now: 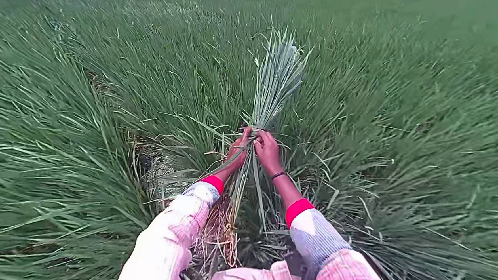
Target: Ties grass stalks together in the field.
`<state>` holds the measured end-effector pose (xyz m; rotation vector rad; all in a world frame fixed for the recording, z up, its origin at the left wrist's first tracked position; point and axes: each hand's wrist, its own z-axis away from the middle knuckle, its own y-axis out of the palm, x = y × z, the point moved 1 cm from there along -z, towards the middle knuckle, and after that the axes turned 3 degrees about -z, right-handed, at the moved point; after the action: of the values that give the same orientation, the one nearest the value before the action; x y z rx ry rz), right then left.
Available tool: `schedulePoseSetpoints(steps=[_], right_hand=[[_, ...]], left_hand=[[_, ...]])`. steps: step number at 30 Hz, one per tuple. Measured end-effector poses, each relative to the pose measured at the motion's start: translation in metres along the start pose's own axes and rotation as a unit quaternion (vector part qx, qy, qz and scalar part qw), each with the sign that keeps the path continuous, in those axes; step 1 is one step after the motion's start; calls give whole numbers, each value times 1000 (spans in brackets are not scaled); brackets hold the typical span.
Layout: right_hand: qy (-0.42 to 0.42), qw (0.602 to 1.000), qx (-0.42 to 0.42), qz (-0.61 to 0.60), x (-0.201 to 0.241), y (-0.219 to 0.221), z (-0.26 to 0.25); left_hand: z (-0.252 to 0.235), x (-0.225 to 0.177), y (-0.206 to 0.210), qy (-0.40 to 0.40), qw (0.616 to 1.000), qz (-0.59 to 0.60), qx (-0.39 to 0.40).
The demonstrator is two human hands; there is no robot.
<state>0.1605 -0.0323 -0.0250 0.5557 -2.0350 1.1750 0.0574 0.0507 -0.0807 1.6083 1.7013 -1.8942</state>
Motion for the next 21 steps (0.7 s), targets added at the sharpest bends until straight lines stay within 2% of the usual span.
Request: schedulePoseSetpoints(steps=[2, 4, 7, 11, 15, 21], right_hand=[[22, 1000, -10, -6, 1, 1, -2], [21, 999, -25, -4, -1, 2, -4], [13, 999, 2, 47, -5, 0, -7], [-52, 995, 29, 86, -9, 4, -7], [-102, 988, 45, 109, -7, 4, -7], [-84, 986, 92, 113, 0, 5, -6]], left_hand=[[1, 0, -2, 6, 1000, 29, -8], [3, -1, -4, -6, 1000, 7, -3], [8, -1, -3, -31, 999, -24, 0], [17, -9, -9, -68, 996, -60, 19], [39, -48, -39, -93, 995, -37, 30], [43, -45, -44, -59, 997, -46, 20]])
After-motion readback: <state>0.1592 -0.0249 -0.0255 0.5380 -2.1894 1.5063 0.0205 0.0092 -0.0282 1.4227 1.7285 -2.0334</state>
